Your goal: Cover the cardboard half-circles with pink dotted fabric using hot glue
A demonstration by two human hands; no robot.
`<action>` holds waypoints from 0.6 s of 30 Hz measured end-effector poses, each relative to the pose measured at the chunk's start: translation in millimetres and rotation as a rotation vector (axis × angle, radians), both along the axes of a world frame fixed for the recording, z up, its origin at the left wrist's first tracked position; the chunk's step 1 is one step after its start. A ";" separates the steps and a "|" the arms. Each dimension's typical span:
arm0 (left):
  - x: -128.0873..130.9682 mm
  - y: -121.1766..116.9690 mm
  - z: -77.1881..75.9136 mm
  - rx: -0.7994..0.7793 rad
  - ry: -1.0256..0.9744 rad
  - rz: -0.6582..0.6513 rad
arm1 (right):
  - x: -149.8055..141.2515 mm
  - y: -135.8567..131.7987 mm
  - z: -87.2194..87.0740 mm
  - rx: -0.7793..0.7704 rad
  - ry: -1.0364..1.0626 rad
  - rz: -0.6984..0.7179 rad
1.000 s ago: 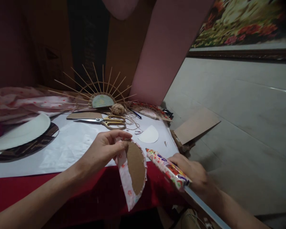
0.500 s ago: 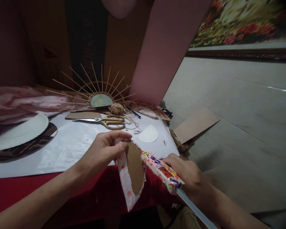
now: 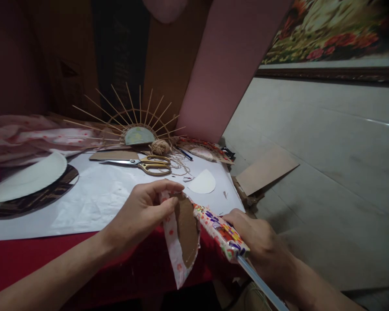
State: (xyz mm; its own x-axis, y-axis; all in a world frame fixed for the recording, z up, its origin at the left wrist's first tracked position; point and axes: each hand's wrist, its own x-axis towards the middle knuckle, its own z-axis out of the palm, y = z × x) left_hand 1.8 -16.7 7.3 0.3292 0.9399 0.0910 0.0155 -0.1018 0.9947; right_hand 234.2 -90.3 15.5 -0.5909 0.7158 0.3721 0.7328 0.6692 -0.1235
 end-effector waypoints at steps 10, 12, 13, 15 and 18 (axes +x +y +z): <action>-1.0 -0.1 -1.0 0.010 -0.021 -0.003 | -0.9 -0.6 -0.6 0.020 -0.006 0.010; -0.6 0.0 -1.3 0.010 -0.022 -0.003 | 0.5 -0.4 -2.2 0.034 -0.016 0.023; -0.3 0.1 -1.5 0.012 -0.021 -0.002 | 1.4 -0.6 -3.1 0.038 -0.019 0.027; 0.1 0.4 -1.5 0.016 -0.018 0.001 | 3.5 -1.5 -5.1 0.037 -0.018 0.030; 0.2 0.3 -1.0 0.006 -0.029 0.012 | 6.7 -3.2 -8.0 0.012 -0.009 0.024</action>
